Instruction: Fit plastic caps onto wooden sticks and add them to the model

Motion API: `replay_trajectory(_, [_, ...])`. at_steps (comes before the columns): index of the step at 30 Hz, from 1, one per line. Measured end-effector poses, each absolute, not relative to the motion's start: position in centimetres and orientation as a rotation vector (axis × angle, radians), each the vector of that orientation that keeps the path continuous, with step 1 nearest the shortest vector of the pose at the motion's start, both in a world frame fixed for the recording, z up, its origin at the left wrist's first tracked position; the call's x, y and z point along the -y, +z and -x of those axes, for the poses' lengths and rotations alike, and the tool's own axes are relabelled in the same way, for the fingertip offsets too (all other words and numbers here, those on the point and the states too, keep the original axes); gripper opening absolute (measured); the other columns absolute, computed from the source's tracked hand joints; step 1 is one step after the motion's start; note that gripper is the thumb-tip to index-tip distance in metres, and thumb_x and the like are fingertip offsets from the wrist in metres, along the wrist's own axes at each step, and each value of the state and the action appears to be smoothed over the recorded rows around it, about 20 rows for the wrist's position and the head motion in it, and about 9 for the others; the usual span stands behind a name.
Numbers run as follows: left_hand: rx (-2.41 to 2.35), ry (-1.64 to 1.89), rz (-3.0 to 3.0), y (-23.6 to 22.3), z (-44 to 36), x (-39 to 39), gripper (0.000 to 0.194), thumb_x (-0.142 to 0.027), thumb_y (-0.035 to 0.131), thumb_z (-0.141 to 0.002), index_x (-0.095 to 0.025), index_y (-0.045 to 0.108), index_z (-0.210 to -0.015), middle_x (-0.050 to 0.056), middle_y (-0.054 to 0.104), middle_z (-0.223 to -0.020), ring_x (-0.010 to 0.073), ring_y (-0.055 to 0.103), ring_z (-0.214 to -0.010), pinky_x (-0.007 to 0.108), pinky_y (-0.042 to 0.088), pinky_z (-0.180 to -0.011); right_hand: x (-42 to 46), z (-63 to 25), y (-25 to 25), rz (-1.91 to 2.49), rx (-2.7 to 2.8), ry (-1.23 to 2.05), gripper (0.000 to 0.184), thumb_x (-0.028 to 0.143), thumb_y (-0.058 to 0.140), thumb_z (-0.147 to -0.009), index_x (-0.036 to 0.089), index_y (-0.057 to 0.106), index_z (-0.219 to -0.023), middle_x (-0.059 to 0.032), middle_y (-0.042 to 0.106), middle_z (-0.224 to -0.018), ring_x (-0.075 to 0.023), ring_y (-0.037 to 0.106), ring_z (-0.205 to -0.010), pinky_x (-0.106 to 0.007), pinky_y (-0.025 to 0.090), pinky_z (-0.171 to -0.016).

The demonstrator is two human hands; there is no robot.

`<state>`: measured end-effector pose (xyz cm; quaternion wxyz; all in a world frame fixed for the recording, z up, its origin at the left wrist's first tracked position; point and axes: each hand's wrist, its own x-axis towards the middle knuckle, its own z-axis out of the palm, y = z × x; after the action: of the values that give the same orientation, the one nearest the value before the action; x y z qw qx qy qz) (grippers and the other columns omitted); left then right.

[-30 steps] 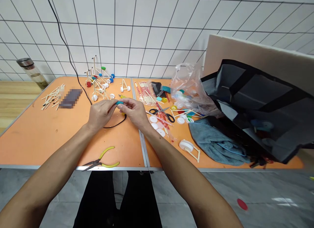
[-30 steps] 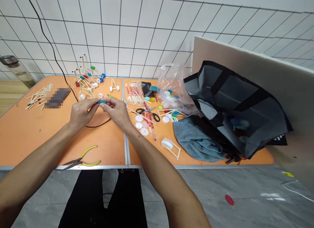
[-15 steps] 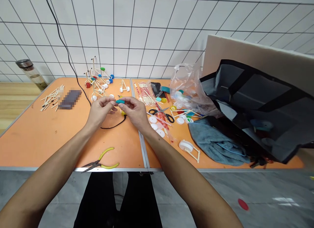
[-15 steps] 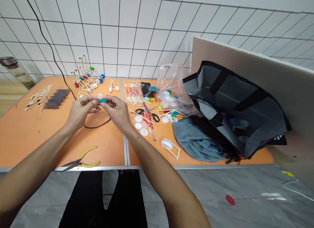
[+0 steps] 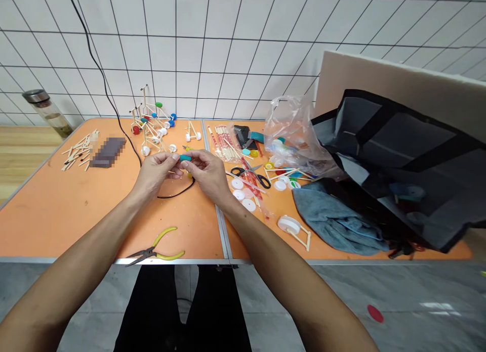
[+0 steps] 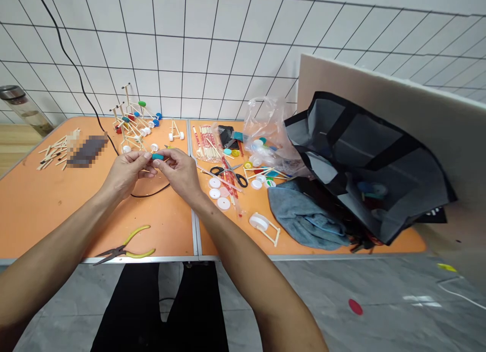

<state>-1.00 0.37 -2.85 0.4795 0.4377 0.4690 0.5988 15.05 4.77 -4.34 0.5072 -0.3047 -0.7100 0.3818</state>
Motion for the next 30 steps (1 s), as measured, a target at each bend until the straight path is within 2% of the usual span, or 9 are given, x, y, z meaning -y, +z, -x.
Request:
replay_trajectory(6, [-1.171,1.389,-0.973,-2.83,1.05,-0.27,0.059,-0.070,0.093,-0.062,-0.017,0.073,-0.076,0.008,0.080,-0.075,0.0153,0.073,-0.061,0.023,0.057,-0.054,-4.67,-15.13,-4.31,0.763,1.739,0.889,0.017,0.032,0.076,-0.089,0.023,0.082,-0.102,-0.0041,0.079,-0.103,-0.0161,0.068,-0.081,-0.033,0.058,-0.078])
replay_trajectory(12, [-1.203,1.387,-0.909,-2.91,1.00,-0.27,0.053,-0.063,0.095,-0.063,-0.018,0.070,-0.075,0.004,0.076,-0.070,0.0149,0.072,-0.059,0.024,0.057,-0.055,-4.46,-15.08,-4.27,0.772,1.762,0.872,0.017,0.033,0.078,-0.088,0.025,0.082,-0.103,-0.0035,0.079,-0.102,-0.0171,0.067,-0.082,-0.032,0.057,-0.076])
replay_trajectory(16, [-1.203,1.388,-0.928,-3.08,0.99,-0.22,0.057,-0.067,0.097,-0.059,-0.018,0.070,-0.074,0.003,0.074,-0.067,0.0157,0.073,-0.061,0.024,0.059,-0.058,-4.34,-15.00,-4.32,0.764,1.772,0.872,0.017,0.033,0.079,-0.087,0.025,0.082,-0.102,-0.0035,0.079,-0.101,-0.0180,0.068,-0.086,-0.033,0.057,-0.079])
replay_trajectory(23, [-1.192,1.361,-0.952,-2.74,0.83,-0.02,0.063,-0.072,0.097,-0.052,-0.018,0.070,-0.070,0.003,0.072,-0.064,0.0158,0.072,-0.060,0.025,0.059,-0.057,-4.23,-15.04,-4.20,0.774,1.816,0.781,0.010,0.027,0.075,-0.090,0.025,0.081,-0.098,-0.0018,0.078,-0.096,-0.0173,0.066,-0.082,-0.032,0.055,-0.078])
replay_trajectory(30, [-1.239,1.304,-0.943,-2.47,0.78,0.14,0.056,-0.064,0.099,-0.050,-0.019,0.072,-0.068,0.005,0.076,-0.068,0.0148,0.070,-0.059,0.024,0.057,-0.056,-4.22,-15.05,-4.52,0.775,1.889,0.703,0.008,0.027,0.075,-0.093,0.027,0.081,-0.099,-0.0016,0.078,-0.096,-0.0186,0.067,-0.083,-0.034,0.056,-0.081])
